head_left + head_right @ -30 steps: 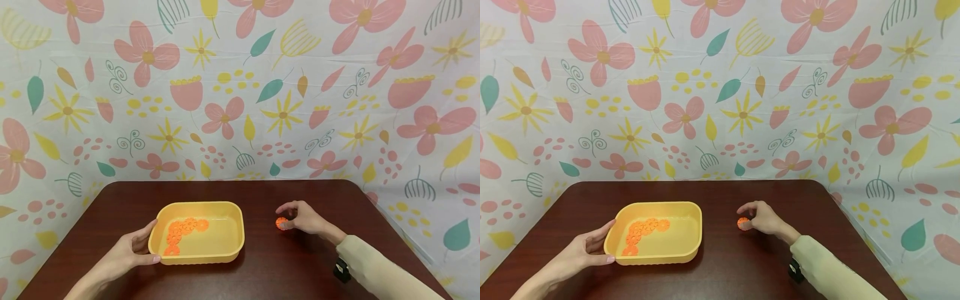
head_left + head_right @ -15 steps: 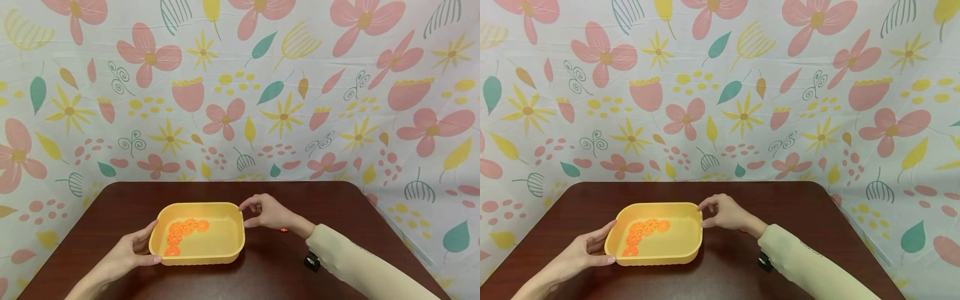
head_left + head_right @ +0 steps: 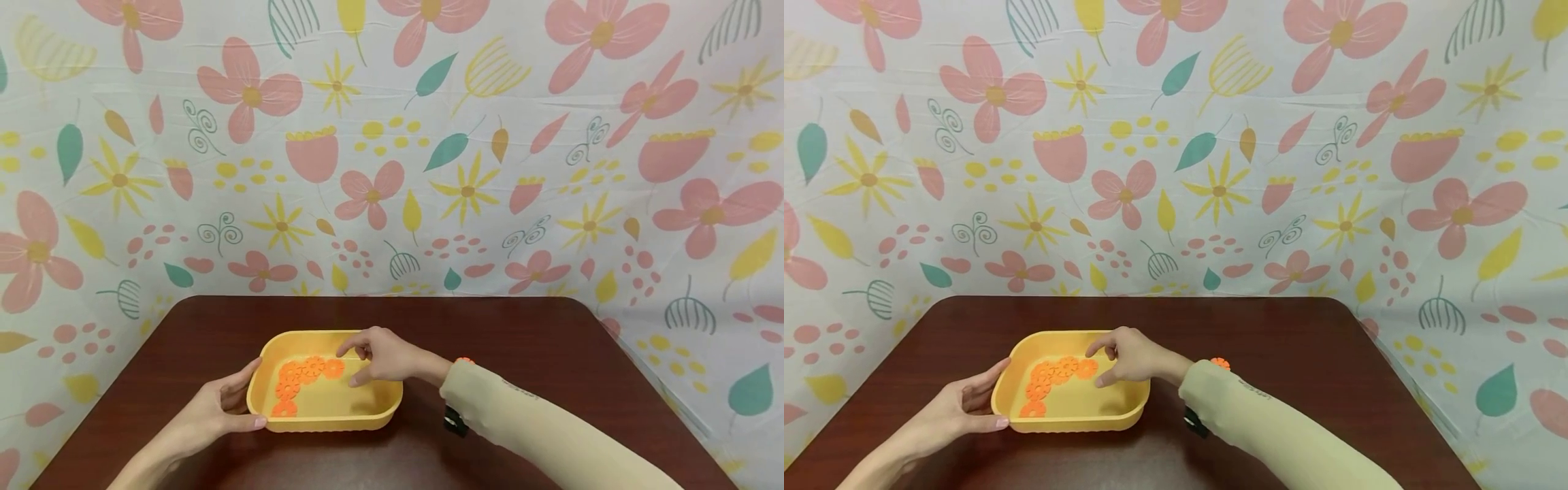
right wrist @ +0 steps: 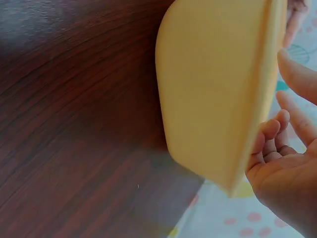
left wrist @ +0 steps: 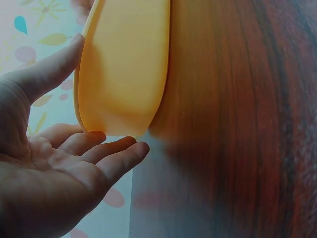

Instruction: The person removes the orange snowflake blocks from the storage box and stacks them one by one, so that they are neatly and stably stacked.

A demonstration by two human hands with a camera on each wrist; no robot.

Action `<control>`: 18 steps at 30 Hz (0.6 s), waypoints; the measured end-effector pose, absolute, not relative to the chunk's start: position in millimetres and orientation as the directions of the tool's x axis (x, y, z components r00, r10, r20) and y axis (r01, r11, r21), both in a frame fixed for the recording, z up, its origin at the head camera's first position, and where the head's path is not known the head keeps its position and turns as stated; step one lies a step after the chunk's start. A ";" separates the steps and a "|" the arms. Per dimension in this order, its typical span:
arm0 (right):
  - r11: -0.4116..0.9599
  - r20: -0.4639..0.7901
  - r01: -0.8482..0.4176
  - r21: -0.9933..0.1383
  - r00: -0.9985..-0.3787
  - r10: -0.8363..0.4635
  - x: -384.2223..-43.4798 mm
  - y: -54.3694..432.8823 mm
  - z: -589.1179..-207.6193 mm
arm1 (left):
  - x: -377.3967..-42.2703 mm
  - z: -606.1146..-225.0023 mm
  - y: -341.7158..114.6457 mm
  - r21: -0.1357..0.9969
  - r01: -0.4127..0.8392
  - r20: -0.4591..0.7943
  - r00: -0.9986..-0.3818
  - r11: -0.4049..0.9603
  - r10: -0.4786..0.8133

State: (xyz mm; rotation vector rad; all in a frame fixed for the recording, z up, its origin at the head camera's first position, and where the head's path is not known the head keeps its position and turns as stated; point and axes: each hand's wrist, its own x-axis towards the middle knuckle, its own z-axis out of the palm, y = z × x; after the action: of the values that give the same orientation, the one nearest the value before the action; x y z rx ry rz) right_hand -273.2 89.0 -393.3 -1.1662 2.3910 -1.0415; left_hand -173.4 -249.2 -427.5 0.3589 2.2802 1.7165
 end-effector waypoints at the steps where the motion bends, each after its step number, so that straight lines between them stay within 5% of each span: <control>1: 0.417 0.049 -0.563 -0.714 -0.633 -0.772 -275.0 85.5 -395.6 | -173.7 -427.5 -249.0 0.962 0.037 -0.063 -0.934 0.271 0.350; 18: 0.495 -0.067 -0.455 -0.740 -0.683 -0.727 -287.0 57.1 -416.1 | -173.0 -428.2 -247.8 0.962 0.041 -0.060 -0.934 0.271 0.352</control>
State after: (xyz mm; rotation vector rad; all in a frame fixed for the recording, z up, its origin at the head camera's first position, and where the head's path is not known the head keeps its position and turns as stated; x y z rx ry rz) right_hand -287.0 57.1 -416.1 -0.9846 2.3727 -1.0131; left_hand -173.0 -247.8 -428.2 0.3626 2.2817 1.7147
